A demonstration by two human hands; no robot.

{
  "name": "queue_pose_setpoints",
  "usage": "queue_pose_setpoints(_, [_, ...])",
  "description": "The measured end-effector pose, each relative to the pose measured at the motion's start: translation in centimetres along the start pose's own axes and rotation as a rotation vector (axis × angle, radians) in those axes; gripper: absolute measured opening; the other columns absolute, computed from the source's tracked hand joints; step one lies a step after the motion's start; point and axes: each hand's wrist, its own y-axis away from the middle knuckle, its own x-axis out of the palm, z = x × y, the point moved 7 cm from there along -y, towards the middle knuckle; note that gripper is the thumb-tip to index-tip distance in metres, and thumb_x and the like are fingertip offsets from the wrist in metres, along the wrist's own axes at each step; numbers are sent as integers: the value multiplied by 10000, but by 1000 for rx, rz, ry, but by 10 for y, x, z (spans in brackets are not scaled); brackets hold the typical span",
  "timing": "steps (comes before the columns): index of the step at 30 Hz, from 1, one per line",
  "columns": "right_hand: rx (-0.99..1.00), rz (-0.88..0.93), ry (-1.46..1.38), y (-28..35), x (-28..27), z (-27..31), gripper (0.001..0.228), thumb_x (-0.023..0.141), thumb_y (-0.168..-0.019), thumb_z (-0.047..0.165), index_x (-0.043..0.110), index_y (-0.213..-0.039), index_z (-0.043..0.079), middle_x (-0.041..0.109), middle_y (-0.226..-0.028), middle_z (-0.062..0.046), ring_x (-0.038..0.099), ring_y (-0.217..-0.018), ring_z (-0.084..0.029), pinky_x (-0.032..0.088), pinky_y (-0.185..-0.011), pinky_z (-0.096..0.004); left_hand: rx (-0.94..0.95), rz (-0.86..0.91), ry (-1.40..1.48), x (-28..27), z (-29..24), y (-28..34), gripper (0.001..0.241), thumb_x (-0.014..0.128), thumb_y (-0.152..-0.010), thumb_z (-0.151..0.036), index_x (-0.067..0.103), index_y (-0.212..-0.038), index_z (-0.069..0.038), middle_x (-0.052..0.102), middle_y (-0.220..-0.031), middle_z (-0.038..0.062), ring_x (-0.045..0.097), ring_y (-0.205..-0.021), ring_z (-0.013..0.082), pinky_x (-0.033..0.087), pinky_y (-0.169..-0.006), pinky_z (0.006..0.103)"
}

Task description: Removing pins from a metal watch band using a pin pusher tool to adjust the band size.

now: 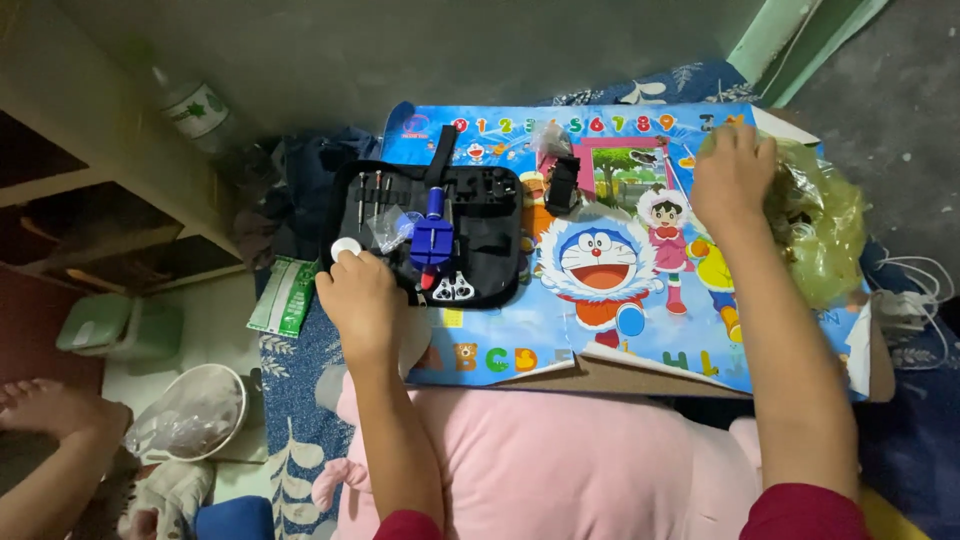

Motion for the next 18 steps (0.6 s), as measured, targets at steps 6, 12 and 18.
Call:
queue_pose_setpoints(6, [94,414,-319,-13,34,15,278,756,-890,237,746,-908,-41,623,-1172,-244,409,-1227,-415,299,-887,-503,100,-4,132,33,-75,40,543,610,-777,-391,305,-1141,-128,219,-1162,23,186,-1074,219,208,-824,468])
queue_pose_setpoints(12, [125,406,-299,-11,-3,20,239,720,-965,152,751,-927,-82,619,-1166,-288,460,-1202,-448,277,-952,-576,225,1,276,46,-88,40,485,646,-758,-383,323,-1011,-123,235,-1012,22,206,-941,206,225,-739,431])
queue_pose_setpoints(18, [123,381,-327,-10,-2,16,205,660,-975,136,743,-885,-28,609,-1138,-211,440,-1106,-354,259,-881,-488,339,-18,415,-23,-138,81,449,683,-739,-375,342,-881,-119,251,-861,20,226,-807,192,242,-654,393])
